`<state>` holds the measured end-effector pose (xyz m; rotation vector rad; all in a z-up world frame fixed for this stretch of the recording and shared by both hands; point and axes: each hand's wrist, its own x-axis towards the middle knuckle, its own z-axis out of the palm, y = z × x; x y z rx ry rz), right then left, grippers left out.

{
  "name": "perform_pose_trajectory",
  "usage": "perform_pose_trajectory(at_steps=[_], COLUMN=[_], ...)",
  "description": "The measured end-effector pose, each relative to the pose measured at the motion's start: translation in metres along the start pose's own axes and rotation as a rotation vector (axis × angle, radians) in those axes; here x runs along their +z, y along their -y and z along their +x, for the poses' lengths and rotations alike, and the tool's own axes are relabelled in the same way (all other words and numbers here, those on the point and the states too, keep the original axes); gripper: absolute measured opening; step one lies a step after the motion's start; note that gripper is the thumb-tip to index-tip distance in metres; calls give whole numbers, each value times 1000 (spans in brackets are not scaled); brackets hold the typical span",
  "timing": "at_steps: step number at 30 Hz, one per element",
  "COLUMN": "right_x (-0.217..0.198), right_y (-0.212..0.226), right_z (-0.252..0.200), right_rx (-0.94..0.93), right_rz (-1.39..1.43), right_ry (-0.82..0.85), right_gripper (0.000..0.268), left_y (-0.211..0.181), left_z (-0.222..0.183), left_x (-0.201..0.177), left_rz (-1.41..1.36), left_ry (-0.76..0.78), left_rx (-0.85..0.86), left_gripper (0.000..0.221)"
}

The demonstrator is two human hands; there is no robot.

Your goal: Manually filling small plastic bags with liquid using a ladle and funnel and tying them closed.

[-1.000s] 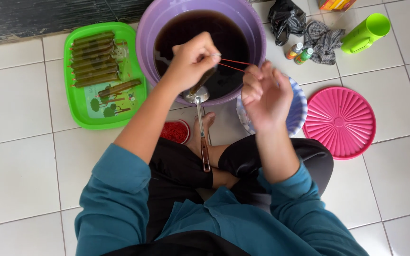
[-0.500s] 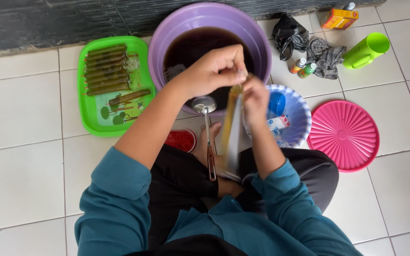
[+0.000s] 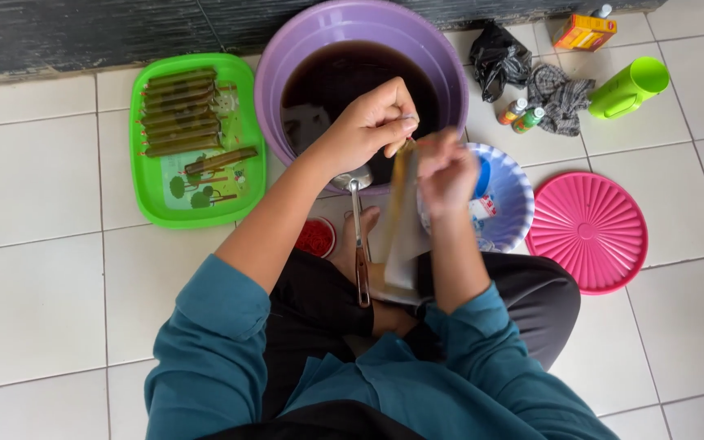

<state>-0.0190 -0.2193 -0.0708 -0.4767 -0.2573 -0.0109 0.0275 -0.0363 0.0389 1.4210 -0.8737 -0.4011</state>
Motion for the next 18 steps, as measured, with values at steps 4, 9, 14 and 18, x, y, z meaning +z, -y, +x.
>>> perform_pose_trajectory(at_steps=[4,9,14,18], right_x=[37,78,-11,67], right_y=[24,-53,-13,11], right_z=[-15,-33,-6,-18], right_rx=[-286,-222,-3,-233], right_rz=[-206,-240,31,-98], right_ry=[56,158,-62,-105], right_gripper=[14,22,20,20], left_y=[53,-7,6,31], left_z=[9,8,-6,-2], left_x=[8,10,-6,3], left_rz=[86,-45,-67,-14], left_ry=[-58,14,9,-46], left_rx=[109,108,105,0], left_gripper=[7,8,9,10])
